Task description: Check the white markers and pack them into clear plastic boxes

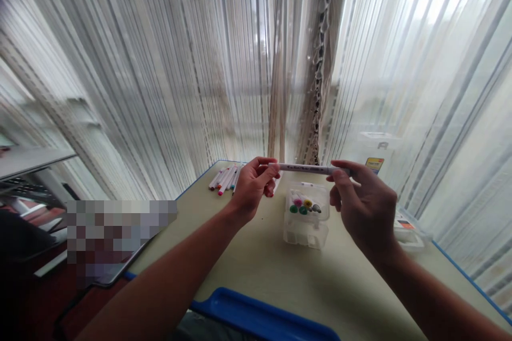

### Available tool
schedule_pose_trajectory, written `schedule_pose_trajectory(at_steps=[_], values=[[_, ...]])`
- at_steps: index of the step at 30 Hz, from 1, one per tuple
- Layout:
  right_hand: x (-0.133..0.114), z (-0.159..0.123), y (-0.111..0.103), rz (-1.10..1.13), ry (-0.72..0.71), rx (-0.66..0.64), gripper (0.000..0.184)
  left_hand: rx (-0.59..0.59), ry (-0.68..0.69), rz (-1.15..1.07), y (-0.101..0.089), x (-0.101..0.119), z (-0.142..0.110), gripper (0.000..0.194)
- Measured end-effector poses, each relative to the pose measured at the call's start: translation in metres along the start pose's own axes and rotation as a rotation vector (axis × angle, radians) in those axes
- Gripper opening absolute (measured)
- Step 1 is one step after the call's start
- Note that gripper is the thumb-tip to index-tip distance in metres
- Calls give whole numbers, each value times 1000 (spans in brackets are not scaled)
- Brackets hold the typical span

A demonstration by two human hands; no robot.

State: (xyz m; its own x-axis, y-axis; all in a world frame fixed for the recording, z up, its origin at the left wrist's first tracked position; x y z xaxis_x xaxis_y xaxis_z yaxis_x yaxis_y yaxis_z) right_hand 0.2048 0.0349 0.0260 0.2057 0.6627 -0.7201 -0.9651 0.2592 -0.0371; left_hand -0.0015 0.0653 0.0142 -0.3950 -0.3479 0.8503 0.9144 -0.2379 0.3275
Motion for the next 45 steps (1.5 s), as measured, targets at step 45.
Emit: schedule_pose_trajectory(at_steps=[45], values=[[6,3,2,60,21,-34,25,6,-11,40,-3,-2,0,36]])
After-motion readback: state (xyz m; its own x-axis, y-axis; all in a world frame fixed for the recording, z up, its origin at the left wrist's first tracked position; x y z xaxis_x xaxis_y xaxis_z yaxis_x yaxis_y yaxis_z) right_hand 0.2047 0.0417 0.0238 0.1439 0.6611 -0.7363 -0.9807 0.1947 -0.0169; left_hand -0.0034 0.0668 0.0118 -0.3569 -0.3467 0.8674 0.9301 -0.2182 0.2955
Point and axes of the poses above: each hand's wrist, its own z-axis towards the middle knuckle, its own y-axis out of the palm, x = y × z, the point moved 5 cm from there along z, towards the middle knuckle, and after that the axes turned 6 degrees about -x, right-handed, at the moved point
